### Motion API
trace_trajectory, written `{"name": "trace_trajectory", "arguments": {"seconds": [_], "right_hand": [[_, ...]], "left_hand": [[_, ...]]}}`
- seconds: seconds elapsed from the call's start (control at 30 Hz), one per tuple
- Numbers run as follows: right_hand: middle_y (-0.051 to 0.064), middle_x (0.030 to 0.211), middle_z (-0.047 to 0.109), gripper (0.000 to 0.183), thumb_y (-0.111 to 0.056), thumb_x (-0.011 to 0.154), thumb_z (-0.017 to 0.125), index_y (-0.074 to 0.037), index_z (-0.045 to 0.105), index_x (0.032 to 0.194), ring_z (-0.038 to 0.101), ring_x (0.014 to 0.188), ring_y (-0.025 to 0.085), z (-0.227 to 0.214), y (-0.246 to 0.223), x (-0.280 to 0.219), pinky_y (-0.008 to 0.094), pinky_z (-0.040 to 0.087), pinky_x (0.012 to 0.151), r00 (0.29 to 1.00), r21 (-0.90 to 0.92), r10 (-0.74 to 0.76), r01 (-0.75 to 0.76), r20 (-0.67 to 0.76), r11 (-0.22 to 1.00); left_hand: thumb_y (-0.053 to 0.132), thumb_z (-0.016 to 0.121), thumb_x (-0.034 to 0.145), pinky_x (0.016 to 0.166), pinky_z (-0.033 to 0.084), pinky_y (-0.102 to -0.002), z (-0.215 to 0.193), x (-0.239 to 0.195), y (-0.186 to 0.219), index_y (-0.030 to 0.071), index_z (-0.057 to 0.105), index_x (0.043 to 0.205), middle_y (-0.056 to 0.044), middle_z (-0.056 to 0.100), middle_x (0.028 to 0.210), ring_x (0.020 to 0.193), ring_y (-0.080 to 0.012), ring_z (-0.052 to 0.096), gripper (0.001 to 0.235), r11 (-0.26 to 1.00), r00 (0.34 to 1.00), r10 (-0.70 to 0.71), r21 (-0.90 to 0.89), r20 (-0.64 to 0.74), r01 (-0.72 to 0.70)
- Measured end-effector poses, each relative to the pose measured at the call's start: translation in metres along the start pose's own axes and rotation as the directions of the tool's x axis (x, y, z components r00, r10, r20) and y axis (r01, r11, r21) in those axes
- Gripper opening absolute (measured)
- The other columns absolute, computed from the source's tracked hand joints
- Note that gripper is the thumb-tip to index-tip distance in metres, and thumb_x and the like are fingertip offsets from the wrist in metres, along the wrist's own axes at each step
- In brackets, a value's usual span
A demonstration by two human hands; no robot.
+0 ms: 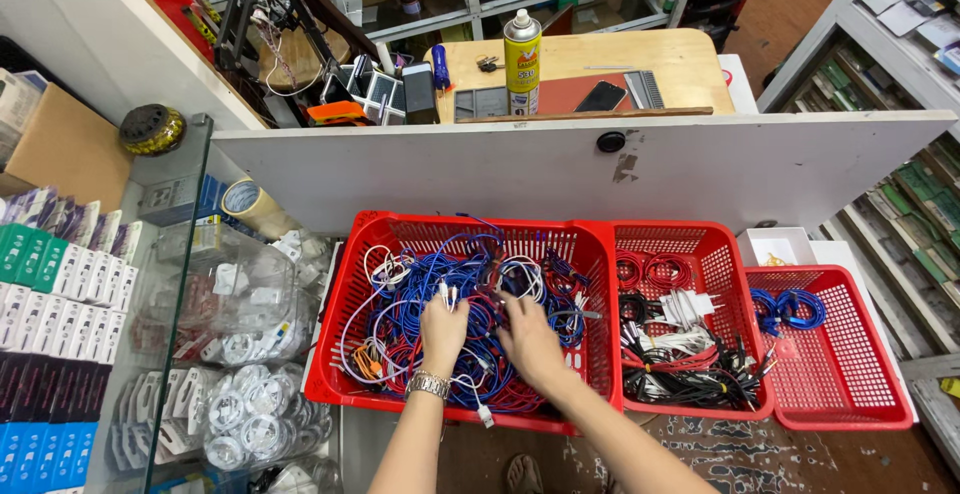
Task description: The person sorts a tangled pile of various colored cables from a red basket, untangling and coiling them before placing them into separate baskets. The person handles blue, white, red, and black cables, organizing them by type and color.
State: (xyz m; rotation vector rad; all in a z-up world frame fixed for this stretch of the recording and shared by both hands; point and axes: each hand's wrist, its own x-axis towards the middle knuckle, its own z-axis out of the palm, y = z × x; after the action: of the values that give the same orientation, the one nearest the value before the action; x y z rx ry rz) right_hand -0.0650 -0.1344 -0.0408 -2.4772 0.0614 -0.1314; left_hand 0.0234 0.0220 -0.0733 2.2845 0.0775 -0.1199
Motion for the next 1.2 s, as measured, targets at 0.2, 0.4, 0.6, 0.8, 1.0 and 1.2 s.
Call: {"name": "trace_trajectory", "arguments": {"seconds": [0.2,0.4,0.6,0.8,1.0,1.2], "right_hand": [[0.017,0.105,0.072,0.024,-0.028,0.099,0.064,-0.011,0.066,0.116,0.071,0.096,0.035,-0.049,0.071,0.051,0.049,0.057,0.085,0.961,-0.164,0.274,-0.265,0.038,0.950],[0.017,0.113,0.063,0.049,-0.019,0.072,0.080,-0.007,0.065,0.118,0.059,0.107,0.036,-0.057,0.061,0.060,0.048,0.054,0.083,0.996,-0.336,0.029,-0.055,-0.081,0.940],[0.008,0.104,0.067,0.013,-0.024,0.087,0.075,-0.013,0.076,0.095,0.061,0.108,0.029,-0.004,0.027,0.071,0.045,0.050,0.094,0.984,-0.237,-0.175,0.180,0.043,0.955],[0.009,0.105,0.065,0.019,-0.029,0.078,0.079,-0.015,0.079,0.091,0.058,0.107,0.028,0.010,0.021,0.084,0.046,0.045,0.091,0.976,-0.368,-0.049,0.126,0.211,0.921],[0.006,0.082,0.076,0.032,-0.038,0.095,0.068,-0.007,0.074,0.091,0.069,0.077,0.017,-0.077,0.016,0.130,0.034,0.055,0.074,0.852,0.216,0.035,-0.171,0.522,0.961],[0.004,0.072,0.067,0.035,-0.039,0.096,0.064,-0.006,0.073,0.091,0.060,0.067,0.014,-0.146,-0.027,0.120,0.032,0.051,0.066,0.898,0.128,-0.012,-0.049,0.440,0.991]], "left_hand": [[0.024,0.082,0.080,0.077,0.057,-0.051,-0.025,-0.016,0.016,0.001,0.069,0.103,-0.023,0.073,0.092,0.090,-0.0411,0.071,0.035,0.929,0.996,0.072,0.360,0.055,-0.087],[0.022,0.079,0.081,0.080,0.057,-0.050,-0.057,-0.008,-0.001,0.006,0.074,0.097,-0.019,0.075,0.093,0.091,-0.0388,0.072,0.023,0.943,0.997,-0.078,0.324,-0.020,0.080],[0.023,0.082,0.078,0.078,0.058,-0.048,-0.052,-0.004,-0.017,0.004,0.075,0.093,-0.020,0.075,0.090,0.087,-0.0383,0.072,0.025,0.975,0.996,-0.082,0.202,-0.030,0.086],[0.022,0.084,0.079,0.063,0.052,-0.036,-0.054,0.006,-0.028,0.000,0.078,0.095,-0.010,0.074,0.075,0.066,-0.0217,0.067,0.028,0.979,0.996,-0.085,-0.186,-0.005,0.082],[0.021,0.059,0.101,0.042,0.021,-0.025,-0.073,0.008,0.013,0.000,0.076,0.102,0.008,0.038,0.057,0.045,-0.0046,0.029,0.027,0.657,0.972,-0.135,-0.716,0.194,0.235],[0.024,0.052,0.107,0.044,0.027,-0.021,-0.072,0.002,0.091,0.001,0.075,0.108,0.008,0.046,0.065,0.050,-0.0020,0.035,0.032,0.648,0.981,0.126,-0.761,0.146,0.030]]}}
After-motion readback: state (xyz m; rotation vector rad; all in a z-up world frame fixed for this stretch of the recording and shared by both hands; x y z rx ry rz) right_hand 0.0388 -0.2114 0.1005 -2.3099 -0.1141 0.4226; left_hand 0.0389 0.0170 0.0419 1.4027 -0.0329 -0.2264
